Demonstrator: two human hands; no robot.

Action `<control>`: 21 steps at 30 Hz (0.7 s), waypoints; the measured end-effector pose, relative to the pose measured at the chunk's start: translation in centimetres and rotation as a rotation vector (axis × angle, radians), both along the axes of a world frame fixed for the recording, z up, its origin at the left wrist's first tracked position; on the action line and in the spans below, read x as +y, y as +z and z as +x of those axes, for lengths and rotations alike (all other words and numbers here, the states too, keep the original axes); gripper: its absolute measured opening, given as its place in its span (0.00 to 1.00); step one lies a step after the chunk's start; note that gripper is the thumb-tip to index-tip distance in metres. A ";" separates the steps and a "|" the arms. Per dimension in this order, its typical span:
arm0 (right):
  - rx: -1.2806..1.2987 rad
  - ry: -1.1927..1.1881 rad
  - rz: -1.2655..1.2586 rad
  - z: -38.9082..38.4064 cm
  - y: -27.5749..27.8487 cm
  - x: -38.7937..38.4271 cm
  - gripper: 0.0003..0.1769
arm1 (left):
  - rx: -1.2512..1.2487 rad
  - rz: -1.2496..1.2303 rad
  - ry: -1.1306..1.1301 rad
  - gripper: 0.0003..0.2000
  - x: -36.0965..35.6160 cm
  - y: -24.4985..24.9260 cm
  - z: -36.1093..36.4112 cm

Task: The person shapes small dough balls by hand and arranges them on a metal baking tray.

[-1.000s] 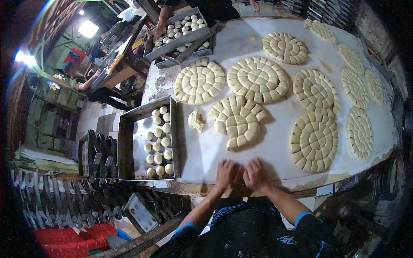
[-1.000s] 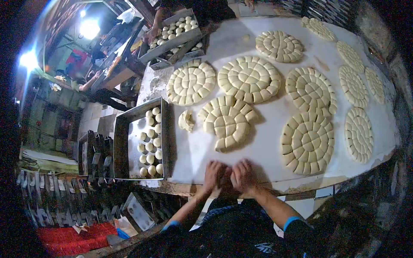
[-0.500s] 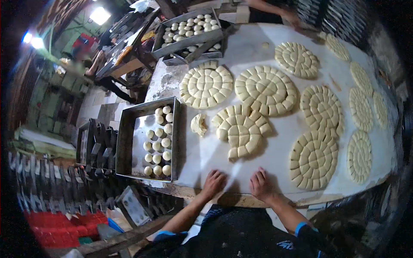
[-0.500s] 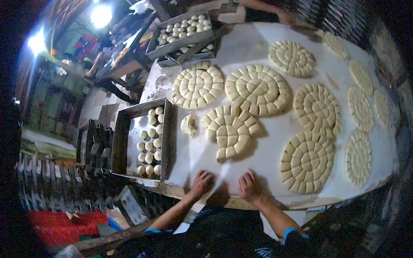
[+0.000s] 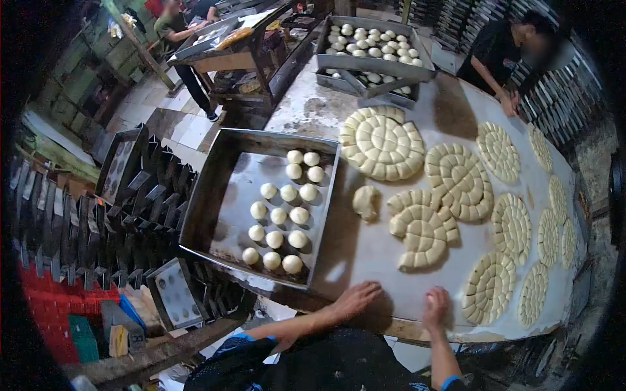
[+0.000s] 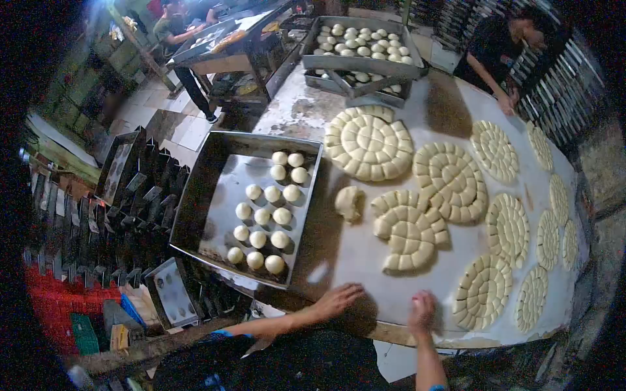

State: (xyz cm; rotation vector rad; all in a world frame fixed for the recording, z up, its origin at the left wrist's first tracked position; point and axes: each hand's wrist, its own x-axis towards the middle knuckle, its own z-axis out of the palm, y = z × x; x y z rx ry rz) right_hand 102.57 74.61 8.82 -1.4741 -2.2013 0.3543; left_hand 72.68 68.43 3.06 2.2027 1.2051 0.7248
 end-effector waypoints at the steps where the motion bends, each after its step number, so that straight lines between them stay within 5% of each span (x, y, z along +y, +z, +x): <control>1: 0.017 -0.032 -0.076 1.5 0.9 0.0 0.06 | 0.111 -0.300 -0.018 0.28 -0.7 4.8 -1.7; 3: -0.120 -0.353 -0.505 4.5 2.9 0.6 0.07 | 0.040 -0.508 0.015 0.29 -0.9 6.9 -4.7; 5: 0.179 -0.677 -0.932 7.2 2.4 2.3 0.09 | -0.266 -0.425 0.061 0.27 1.0 14.7 -9.7; 6: 0.162 -0.688 -0.947 5.7 2.6 1.8 0.09 | -0.372 -0.309 0.063 0.24 2.4 16.0 -12.4; 7: 0.167 -0.605 -0.801 2.9 3.7 2.3 0.10 | -0.464 -0.096 0.157 0.21 4.3 17.4 -15.6; 8: 0.173 -0.517 -0.657 -0.3 4.6 3.0 0.12 | -0.864 -0.598 0.330 0.15 6.5 14.6 -17.9; 9: 0.338 -0.458 -0.736 -4.0 5.2 3.9 0.13 | -0.343 0.209 0.494 0.11 9.0 16.5 -22.0; 10: 0.509 -0.400 -0.803 -8.6 5.8 5.3 0.14 | -0.291 0.134 0.506 0.15 10.9 16.6 -26.4; 11: 0.561 -0.287 -0.801 -14.9 8.4 6.4 0.16 | -0.186 0.030 0.810 0.22 13.0 14.2 -29.3; 14: 0.379 0.129 -0.351 -29.6 11.3 10.6 0.21 | -0.148 0.148 0.897 0.26 16.6 9.3 -34.7; 17: 0.459 0.466 0.101 -43.0 15.8 14.2 0.19 | -0.255 -0.112 0.821 0.32 17.7 5.8 -36.5; 21: 0.317 0.650 0.064 -53.0 7.3 21.5 0.20 | -0.294 -0.149 0.841 0.56 17.1 7.1 -35.8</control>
